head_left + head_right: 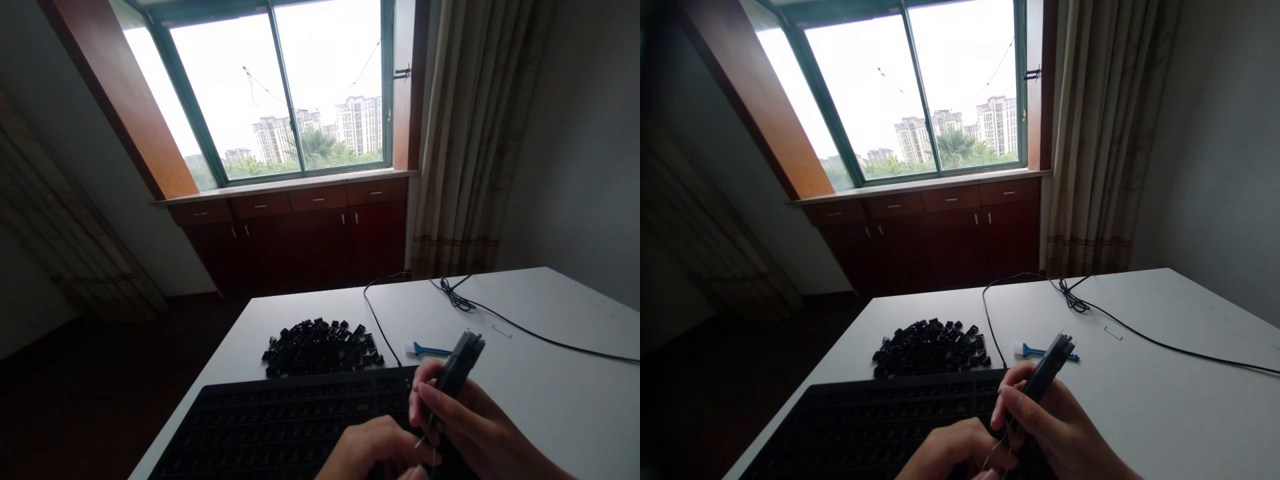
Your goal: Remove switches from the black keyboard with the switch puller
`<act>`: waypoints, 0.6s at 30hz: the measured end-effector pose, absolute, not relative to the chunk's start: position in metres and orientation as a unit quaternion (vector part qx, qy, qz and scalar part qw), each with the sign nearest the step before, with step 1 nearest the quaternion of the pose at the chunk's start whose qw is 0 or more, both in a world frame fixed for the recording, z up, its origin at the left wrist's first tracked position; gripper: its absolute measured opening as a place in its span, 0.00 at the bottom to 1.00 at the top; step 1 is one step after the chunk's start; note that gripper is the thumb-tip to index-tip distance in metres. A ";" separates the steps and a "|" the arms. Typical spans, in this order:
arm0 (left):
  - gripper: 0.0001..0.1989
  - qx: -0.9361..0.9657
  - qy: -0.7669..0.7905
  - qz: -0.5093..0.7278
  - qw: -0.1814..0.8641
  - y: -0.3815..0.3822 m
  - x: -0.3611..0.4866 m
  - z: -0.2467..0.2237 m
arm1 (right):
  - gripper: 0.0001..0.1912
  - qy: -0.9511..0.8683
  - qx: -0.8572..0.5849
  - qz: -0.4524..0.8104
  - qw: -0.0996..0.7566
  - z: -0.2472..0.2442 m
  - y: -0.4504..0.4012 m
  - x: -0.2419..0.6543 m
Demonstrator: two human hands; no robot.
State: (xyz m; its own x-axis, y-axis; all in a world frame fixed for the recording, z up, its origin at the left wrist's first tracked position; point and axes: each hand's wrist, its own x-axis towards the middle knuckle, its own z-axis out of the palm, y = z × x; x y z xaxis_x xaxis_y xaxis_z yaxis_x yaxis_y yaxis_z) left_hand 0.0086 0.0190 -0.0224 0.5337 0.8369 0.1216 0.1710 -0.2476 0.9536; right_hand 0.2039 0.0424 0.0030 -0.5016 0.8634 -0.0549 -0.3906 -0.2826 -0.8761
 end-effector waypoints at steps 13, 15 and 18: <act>0.19 0.721 0.310 0.306 0.539 0.021 0.006 -0.019 | 0.10 -0.468 -0.283 0.733 0.404 -0.006 0.041 0.205; 0.19 0.714 0.314 0.307 0.545 0.020 0.006 -0.018 | 0.10 -0.469 -0.287 0.732 0.402 -0.005 0.041 0.205; 0.19 0.709 0.323 0.305 0.547 0.020 0.006 -0.017 | 0.10 -0.480 -0.285 0.729 0.397 -0.004 0.041 0.206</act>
